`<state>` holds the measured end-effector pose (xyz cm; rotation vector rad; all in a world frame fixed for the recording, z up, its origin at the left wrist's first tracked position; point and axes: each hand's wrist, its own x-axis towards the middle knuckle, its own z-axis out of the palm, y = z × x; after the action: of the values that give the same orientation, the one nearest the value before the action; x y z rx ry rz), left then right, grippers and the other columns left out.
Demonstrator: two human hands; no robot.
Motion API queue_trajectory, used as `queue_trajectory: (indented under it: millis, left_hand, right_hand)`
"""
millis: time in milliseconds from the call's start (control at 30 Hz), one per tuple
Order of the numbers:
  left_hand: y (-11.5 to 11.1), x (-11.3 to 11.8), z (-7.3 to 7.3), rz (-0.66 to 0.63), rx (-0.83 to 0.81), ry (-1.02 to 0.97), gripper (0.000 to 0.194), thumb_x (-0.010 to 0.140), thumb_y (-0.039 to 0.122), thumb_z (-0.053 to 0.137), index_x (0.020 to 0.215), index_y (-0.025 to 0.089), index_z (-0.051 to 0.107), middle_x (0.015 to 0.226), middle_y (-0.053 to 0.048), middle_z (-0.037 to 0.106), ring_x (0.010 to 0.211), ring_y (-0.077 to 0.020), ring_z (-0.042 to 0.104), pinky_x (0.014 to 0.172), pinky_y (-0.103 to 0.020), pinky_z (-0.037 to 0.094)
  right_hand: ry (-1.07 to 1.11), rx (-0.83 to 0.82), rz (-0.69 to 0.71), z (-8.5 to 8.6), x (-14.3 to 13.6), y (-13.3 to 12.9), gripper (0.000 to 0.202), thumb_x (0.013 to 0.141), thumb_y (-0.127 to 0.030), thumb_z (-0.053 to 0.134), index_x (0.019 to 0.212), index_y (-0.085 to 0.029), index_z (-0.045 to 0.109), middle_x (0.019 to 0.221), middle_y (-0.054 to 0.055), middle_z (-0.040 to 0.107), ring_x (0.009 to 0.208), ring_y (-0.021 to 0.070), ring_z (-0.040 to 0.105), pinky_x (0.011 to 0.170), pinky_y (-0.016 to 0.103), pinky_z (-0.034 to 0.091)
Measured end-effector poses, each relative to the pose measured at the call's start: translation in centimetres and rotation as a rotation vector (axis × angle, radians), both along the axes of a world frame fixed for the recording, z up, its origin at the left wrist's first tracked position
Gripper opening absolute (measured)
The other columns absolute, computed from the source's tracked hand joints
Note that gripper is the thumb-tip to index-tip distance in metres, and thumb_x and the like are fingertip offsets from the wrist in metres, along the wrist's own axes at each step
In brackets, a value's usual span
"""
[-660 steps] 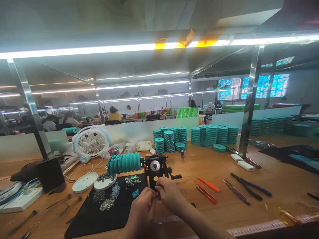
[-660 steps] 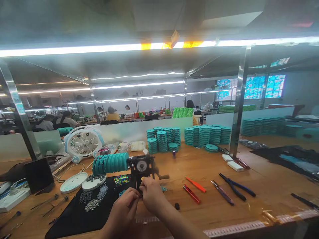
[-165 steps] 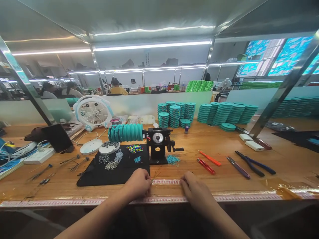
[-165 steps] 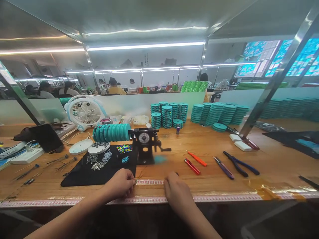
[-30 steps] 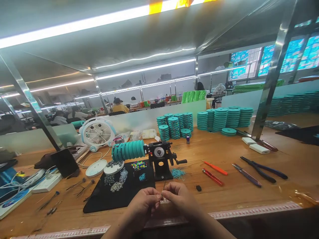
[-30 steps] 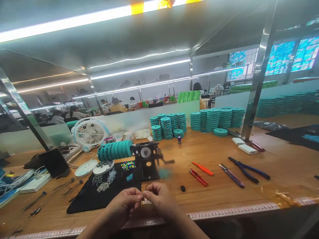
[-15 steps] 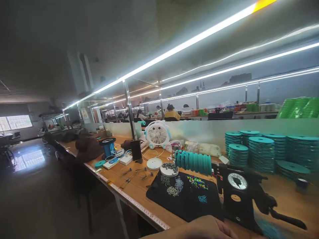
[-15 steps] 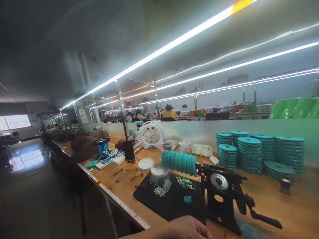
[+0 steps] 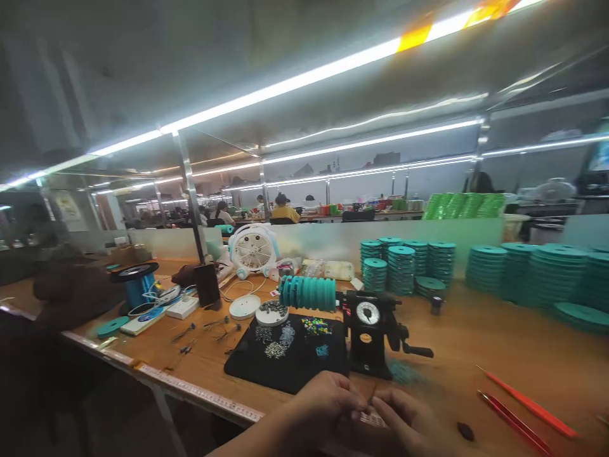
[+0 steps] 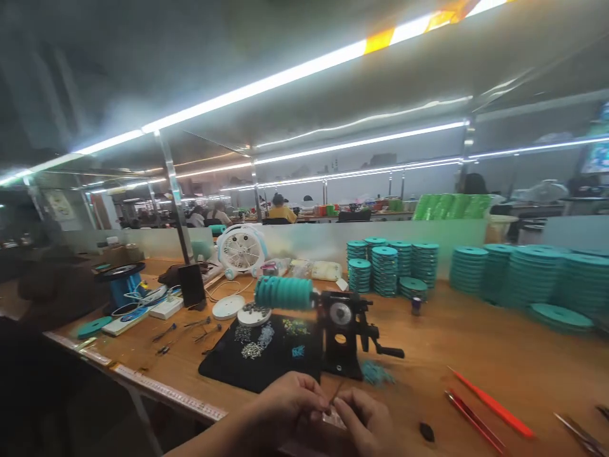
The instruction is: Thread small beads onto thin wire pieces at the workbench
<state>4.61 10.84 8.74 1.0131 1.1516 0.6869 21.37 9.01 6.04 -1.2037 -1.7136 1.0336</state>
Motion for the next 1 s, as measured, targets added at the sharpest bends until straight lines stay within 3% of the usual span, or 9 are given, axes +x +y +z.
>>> queue_trajectory:
  millis: [100,267,667,900,1000]
  left_hand:
    - [0.2,-0.1,0.3,-0.027,0.042,-0.009,0.009,0.049,0.021,0.064,0.052,0.017,0.056,0.039,0.005,0.047,0.032,-0.0050,0.028,0.040,-0.026,0.009]
    - [0.5,-0.1,0.7,-0.079,0.066,-0.033,0.015,0.054,0.025,0.068,0.057,0.015,0.056,0.040,0.006,0.046,0.034,-0.0041,0.025,0.042,-0.025,0.008]
    - [0.4,-0.2,0.8,-0.093,0.116,-0.066,0.020,0.060,0.029,0.068,0.062,0.015,0.054,0.044,0.007,0.044,0.038,-0.0041,0.023,0.043,-0.024,0.007]
    - [0.4,-0.4,1.4,-0.127,0.149,-0.021,0.020,0.063,0.031,0.064,0.063,0.017,0.050,0.043,0.008,0.041,0.038,-0.0045,0.022,0.043,-0.024,0.008]
    - [0.3,-0.4,1.7,-0.148,0.192,0.025,0.018,0.064,0.031,0.061,0.063,0.018,0.048,0.044,0.008,0.039,0.039,-0.0048,0.021,0.042,-0.024,0.010]
  right_hand:
    - [0.054,0.030,-0.055,0.4,-0.6,-0.4,0.039,0.081,-0.048,0.048,0.066,-0.017,0.064,0.066,0.006,0.063,0.067,0.0231,0.056,0.062,0.031,0.041]
    - [0.144,0.044,-0.083,0.7,-0.8,-0.5,0.029,0.080,-0.037,0.052,0.067,-0.015,0.066,0.065,0.005,0.062,0.066,0.0205,0.054,0.063,0.030,0.038]
    - [0.377,-0.127,-0.074,-0.1,-0.9,0.4,0.032,0.071,-0.047,0.058,0.064,-0.016,0.058,0.055,-0.002,0.048,0.052,0.0108,0.038,0.052,0.025,0.031]
    - [0.266,-0.005,-0.132,0.4,-0.7,-0.7,0.025,0.077,-0.037,0.058,0.063,-0.015,0.059,0.058,0.000,0.051,0.059,0.0150,0.044,0.058,0.028,0.033]
    - [0.051,0.229,-0.144,1.0,-0.5,-1.2,0.023,0.085,-0.026,0.050,0.066,-0.017,0.058,0.065,0.002,0.052,0.064,0.0162,0.047,0.061,0.028,0.034]
